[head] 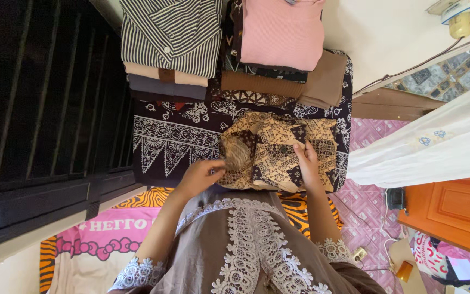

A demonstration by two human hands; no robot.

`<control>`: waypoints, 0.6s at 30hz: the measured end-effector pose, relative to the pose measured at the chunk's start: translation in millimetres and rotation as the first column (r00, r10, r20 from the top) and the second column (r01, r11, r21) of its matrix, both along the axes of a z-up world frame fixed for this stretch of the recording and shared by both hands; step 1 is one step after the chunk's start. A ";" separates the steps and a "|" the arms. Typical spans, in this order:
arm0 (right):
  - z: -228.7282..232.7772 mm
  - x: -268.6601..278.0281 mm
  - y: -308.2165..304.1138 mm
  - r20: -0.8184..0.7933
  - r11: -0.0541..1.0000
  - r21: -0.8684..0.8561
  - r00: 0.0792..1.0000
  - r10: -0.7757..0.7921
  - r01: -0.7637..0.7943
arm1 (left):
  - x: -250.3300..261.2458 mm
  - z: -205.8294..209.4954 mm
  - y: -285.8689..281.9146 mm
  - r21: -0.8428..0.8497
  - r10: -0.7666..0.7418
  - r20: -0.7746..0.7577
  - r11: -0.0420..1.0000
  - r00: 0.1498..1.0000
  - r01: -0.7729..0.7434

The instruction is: The person organizes folded clothes by hand on a surface, picking up a patterned cloth and a pink shirt and placing them onto a stack.

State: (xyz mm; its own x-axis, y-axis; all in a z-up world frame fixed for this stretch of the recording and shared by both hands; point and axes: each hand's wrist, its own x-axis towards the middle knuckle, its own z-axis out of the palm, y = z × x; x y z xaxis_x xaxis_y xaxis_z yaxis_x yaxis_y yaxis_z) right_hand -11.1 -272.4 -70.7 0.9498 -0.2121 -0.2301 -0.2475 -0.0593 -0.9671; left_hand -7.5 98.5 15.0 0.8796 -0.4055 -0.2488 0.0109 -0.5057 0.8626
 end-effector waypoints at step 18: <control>3.4 2.1 1.1 -0.077 0.999 -0.023 0.996 -0.050 0.048 | 61.1 -34.6 -37.2 0.302 0.195 0.330 0.905 0.924 -0.299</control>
